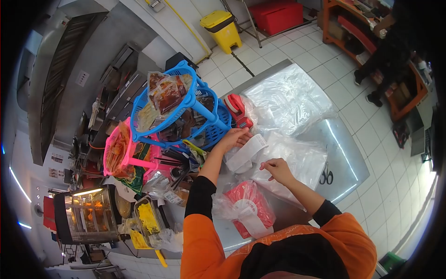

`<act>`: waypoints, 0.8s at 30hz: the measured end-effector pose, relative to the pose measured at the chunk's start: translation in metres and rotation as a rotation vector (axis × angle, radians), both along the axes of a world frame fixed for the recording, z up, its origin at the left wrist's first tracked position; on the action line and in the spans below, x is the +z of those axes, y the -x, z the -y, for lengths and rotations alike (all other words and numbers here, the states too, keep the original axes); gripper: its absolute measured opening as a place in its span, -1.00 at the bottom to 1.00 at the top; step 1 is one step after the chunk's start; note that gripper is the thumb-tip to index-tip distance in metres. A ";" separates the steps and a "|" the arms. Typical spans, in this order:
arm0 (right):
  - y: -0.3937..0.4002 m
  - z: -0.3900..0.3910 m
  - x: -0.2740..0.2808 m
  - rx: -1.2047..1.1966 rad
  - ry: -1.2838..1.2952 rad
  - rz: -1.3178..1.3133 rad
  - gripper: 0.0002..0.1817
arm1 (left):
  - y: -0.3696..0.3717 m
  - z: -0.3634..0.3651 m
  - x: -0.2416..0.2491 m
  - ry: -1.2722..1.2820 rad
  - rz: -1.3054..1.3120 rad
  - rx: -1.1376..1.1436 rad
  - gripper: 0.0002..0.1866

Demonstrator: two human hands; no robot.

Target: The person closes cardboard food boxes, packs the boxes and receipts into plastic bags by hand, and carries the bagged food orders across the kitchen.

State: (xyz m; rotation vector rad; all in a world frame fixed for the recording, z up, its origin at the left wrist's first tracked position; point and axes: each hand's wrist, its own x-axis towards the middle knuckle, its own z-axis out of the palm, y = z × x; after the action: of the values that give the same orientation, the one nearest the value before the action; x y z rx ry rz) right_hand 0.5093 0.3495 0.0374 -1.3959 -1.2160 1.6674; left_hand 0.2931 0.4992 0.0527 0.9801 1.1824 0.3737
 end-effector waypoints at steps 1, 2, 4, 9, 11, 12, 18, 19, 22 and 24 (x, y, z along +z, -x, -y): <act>0.002 -0.001 -0.004 0.007 -0.008 0.004 -0.68 | -0.001 -0.001 -0.006 -0.038 -0.050 -0.001 -0.68; 0.003 -0.003 -0.009 0.024 -0.020 0.016 -0.68 | -0.002 0.001 -0.013 -0.072 -0.102 -0.001 -0.66; 0.004 -0.004 -0.015 0.058 -0.042 0.040 -0.69 | 0.004 0.005 -0.057 -0.135 -0.218 -0.060 -0.66; 0.008 0.001 -0.006 0.018 -0.304 0.136 -0.75 | -0.001 0.020 -0.048 -0.837 -0.341 -0.108 -0.71; 0.011 0.016 0.015 -0.019 -0.458 0.098 -0.80 | -0.014 0.046 0.024 -1.177 -0.320 0.092 -0.80; 0.013 0.023 0.041 -0.019 -0.519 0.082 -0.82 | -0.019 0.070 0.076 -1.202 -0.386 0.157 -0.85; 0.066 0.107 0.170 0.290 -0.816 -0.100 -0.91 | 0.048 0.273 0.237 -1.430 -0.822 0.638 -0.85; 0.081 0.126 0.184 0.402 -0.811 -0.095 -0.90 | 0.063 0.319 0.245 -1.317 -0.832 0.741 -0.84; 0.138 0.180 0.176 0.654 -0.741 -0.162 -0.87 | 0.106 0.439 0.230 -0.923 -0.838 1.050 -0.79; 0.182 0.210 0.145 0.770 -0.709 -0.158 -0.81 | 0.141 0.499 0.186 -0.761 -0.958 1.121 -0.75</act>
State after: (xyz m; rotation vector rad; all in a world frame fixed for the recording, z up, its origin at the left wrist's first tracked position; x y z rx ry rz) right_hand 0.3273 0.1400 0.1820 -0.3601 -2.1285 1.4877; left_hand 0.1520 -0.0003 0.2390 1.0641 2.5545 1.4187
